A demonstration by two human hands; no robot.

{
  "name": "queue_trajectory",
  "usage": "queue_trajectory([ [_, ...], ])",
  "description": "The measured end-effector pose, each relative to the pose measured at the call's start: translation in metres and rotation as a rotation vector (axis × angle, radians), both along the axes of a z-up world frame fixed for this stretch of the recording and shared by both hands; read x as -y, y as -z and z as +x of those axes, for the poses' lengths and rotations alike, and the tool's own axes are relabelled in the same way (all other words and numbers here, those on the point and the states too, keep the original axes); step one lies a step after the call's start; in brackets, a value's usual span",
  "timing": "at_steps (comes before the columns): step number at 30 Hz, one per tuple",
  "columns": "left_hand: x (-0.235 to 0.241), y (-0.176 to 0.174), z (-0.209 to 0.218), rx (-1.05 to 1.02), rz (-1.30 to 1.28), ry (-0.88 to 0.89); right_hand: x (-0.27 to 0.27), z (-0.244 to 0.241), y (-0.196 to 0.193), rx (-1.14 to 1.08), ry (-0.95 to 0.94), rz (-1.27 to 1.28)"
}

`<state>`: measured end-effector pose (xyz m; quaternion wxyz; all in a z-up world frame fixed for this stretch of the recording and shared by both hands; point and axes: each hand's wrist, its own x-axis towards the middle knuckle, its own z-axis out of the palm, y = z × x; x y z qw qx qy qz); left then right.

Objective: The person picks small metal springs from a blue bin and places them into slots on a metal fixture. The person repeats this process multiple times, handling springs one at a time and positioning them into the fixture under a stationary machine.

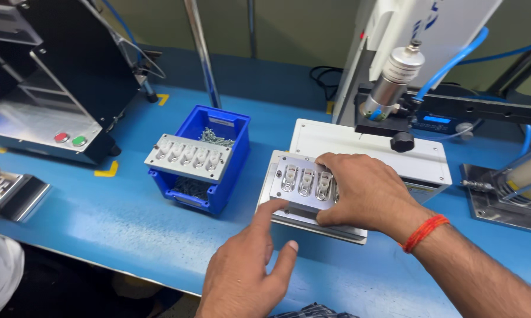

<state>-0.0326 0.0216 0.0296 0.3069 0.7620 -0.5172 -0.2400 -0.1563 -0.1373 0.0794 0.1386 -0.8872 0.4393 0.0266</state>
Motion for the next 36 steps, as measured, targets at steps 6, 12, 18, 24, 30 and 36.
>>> queue_trajectory([
  [6,0.01,-0.009,-0.009,0.075,0.396,0.116,0.007,-0.004,0.012,0.072,-0.097,-0.037],
  [12,0.019,-0.003,-0.019,0.255,0.424,0.312,0.024,-0.014,0.035,-0.044,-0.108,0.029],
  [18,0.02,0.0,-0.021,0.285,0.61,0.385,0.03,-0.091,0.052,0.39,-0.077,0.015],
  [24,0.02,-0.002,-0.034,0.287,0.61,0.343,0.03,-0.11,0.081,0.411,-0.075,0.024],
  [30,-0.008,0.023,-0.028,0.036,0.405,0.091,0.064,-0.152,0.103,0.657,0.21,-0.098],
  [36,-0.034,0.06,-0.021,-0.972,0.344,-0.321,0.183,-0.144,0.101,1.131,0.547,0.038],
])
